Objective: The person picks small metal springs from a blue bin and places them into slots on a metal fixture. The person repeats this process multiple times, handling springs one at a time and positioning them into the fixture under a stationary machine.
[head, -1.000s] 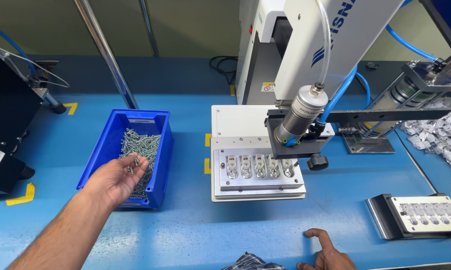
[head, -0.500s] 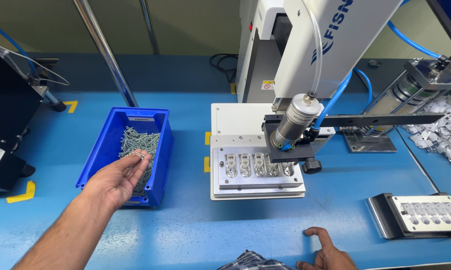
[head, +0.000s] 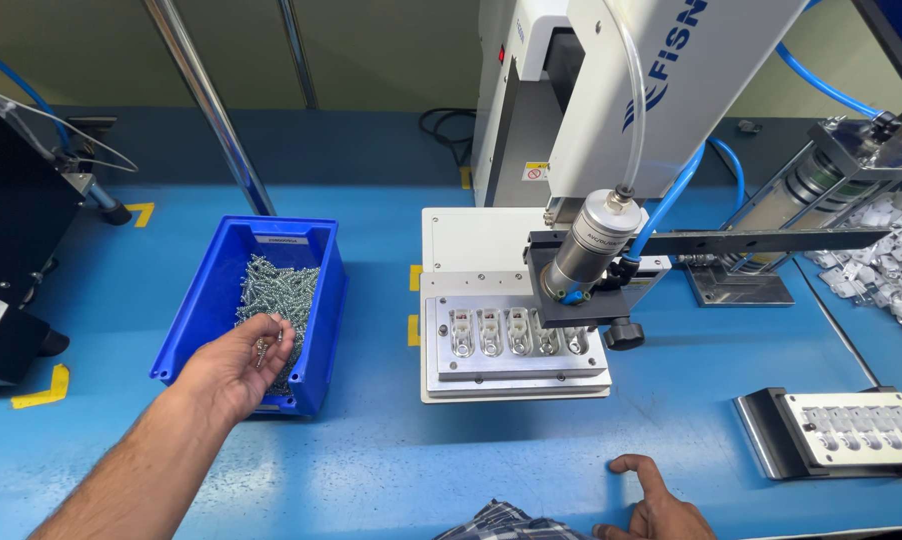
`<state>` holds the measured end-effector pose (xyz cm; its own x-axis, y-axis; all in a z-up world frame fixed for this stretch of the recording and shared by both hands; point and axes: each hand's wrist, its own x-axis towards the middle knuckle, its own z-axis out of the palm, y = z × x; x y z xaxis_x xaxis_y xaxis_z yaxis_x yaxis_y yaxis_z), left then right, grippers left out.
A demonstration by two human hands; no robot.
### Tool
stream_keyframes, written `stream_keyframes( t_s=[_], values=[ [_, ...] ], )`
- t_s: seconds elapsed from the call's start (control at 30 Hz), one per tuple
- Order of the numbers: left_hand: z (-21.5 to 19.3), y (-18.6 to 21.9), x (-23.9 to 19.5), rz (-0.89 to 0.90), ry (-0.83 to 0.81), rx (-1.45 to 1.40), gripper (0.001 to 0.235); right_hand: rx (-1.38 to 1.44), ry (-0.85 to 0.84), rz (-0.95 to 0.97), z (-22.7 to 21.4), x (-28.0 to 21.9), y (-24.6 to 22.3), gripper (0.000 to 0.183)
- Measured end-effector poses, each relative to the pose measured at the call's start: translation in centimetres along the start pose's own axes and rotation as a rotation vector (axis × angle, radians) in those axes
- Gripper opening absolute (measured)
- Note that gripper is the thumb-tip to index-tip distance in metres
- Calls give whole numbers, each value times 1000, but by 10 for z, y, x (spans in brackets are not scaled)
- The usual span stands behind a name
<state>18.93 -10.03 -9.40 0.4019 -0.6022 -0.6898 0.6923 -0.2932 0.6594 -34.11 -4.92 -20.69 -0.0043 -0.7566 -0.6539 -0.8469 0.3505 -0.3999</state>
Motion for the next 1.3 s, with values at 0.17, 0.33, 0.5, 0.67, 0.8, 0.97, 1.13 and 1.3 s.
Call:
stream_keyframes(
  t_s=[0.17, 0.33, 0.5, 0.67, 0.8, 0.97, 1.13, 1.3],
  values=[
    [2, 0, -10, 51, -2, 72, 14, -10, -19, -3, 1, 5, 3, 85],
    [18, 11, -62, 7, -77, -46, 28, -57, -120, 33, -19, -16, -27, 73],
    [39, 12, -138, 13, -169, 98, 35, -9, -112, -144, -80, -82, -105, 33],
    [73, -21, -200, -70, -553, 198, 43, 396, 34, -567, -128, -154, -211, 29],
    [103, -47, -229, -140, -665, 276, 39, 309, 89, -526, -141, -181, -268, 27],
    [115, -53, -242, -132, -701, 290, 33, 310, 52, -522, -144, -185, -264, 26],
    [125, -60, -244, -304, -614, 161, 29, 353, 107, -703, -152, -174, -230, 21],
    [137, -68, -247, -444, -699, -169, 28, 549, 321, -691, -175, -164, -204, 25]
  ],
)
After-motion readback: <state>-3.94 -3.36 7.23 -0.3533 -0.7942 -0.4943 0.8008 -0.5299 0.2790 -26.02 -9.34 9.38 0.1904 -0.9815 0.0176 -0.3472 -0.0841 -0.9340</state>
